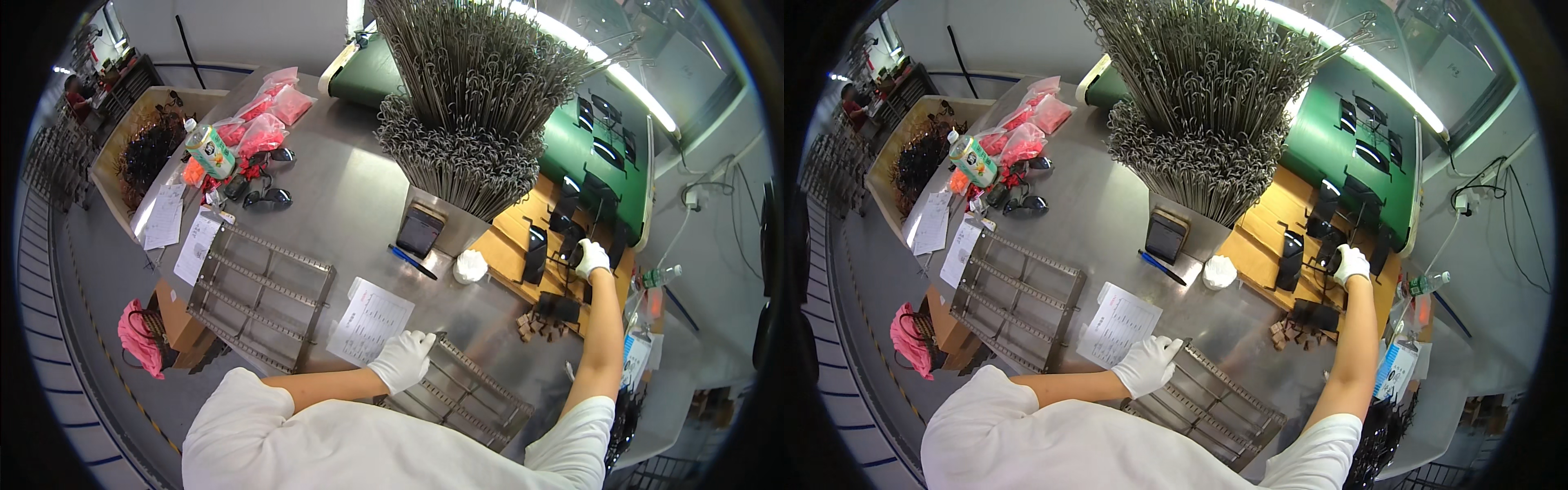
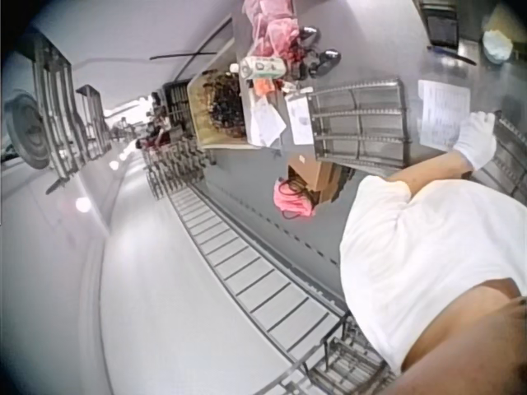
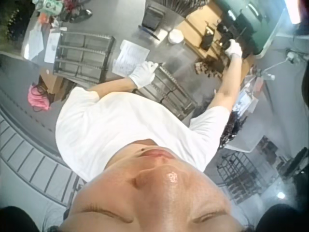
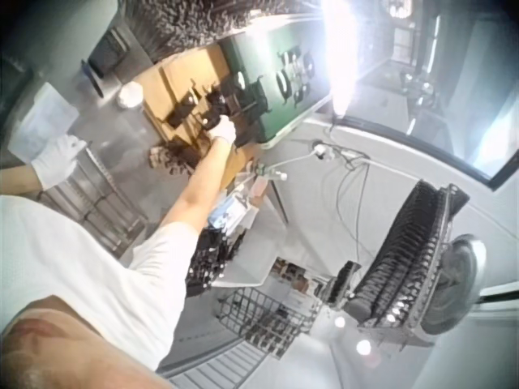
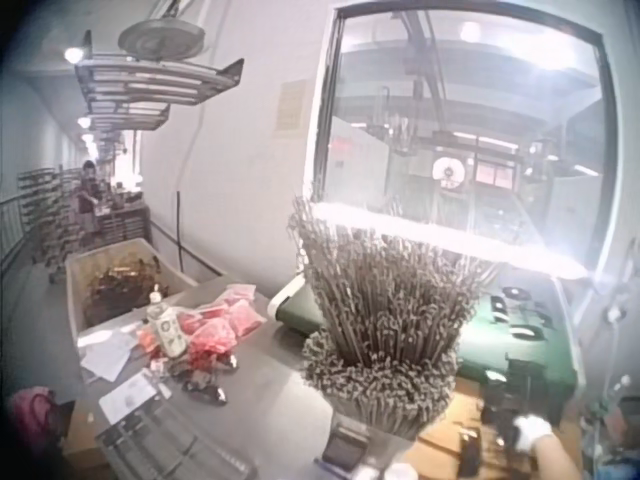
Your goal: The person assembles sunglasses by inserting black plastic arms into a metal rack, then attaching the frame to the arms. The person repeats this process for multiple units, placing completed pairs on the table.
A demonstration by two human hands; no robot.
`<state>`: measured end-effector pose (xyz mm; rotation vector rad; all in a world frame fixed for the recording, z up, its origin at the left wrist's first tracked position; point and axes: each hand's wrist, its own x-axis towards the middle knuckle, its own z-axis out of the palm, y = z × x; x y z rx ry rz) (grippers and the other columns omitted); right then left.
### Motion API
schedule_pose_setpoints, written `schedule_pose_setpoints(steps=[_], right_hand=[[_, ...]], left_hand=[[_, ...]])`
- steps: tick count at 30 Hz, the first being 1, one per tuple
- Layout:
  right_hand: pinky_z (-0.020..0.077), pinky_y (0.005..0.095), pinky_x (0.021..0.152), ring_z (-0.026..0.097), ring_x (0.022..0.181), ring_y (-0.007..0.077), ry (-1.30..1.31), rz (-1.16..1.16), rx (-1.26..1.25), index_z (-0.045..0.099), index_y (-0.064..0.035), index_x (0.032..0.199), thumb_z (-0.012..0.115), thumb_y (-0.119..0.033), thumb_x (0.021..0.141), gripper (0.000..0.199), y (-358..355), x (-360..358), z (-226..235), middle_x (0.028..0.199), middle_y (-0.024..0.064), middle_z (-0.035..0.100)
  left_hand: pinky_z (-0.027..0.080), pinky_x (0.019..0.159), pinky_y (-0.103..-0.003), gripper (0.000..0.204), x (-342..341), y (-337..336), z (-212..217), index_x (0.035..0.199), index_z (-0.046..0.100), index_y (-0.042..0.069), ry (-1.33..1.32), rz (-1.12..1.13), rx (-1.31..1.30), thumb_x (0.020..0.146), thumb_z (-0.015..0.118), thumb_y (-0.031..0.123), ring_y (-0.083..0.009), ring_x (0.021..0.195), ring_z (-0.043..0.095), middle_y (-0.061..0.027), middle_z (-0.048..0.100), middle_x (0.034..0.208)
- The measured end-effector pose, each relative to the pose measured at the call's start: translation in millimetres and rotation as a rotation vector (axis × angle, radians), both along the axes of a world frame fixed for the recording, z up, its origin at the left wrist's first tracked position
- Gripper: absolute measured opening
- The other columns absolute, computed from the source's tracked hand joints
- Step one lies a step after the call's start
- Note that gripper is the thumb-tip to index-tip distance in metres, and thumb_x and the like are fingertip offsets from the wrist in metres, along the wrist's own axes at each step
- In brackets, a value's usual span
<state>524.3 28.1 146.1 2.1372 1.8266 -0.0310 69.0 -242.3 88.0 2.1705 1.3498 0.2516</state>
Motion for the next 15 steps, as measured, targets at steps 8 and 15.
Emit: schedule_pose_setpoints(steps=[8,15], right_hand=[[0.0531,0.0443,0.096,0.061,0.113,0.0375,-0.001,0.025,0.436,0.06,-0.0105,0.127,0.075,-0.003,0.072,0.058,-80,-13,44,0.116,0.0183,0.062],[0.0508,0.044,0.096,0.061,0.108,0.0401,0.577,0.341,0.574,0.057,-0.0041,0.122,0.075,0.002,0.068,0.058,-240,-113,115,0.114,0.0196,0.062]], left_hand=[[0.053,0.087,-0.051,0.053,-5,-14,-8,0.138,0.053,-0.001,-0.128,0.059,0.043,0.091,0.06,0.022,-0.0406,0.1,0.062,-0.0226,0.062,0.117],[0.049,0.105,-0.046,0.083,-10,-7,10,0.157,0.031,0.004,-0.461,0.102,0.104,0.09,0.073,0.03,-0.0362,0.128,0.055,-0.0234,0.047,0.146]])
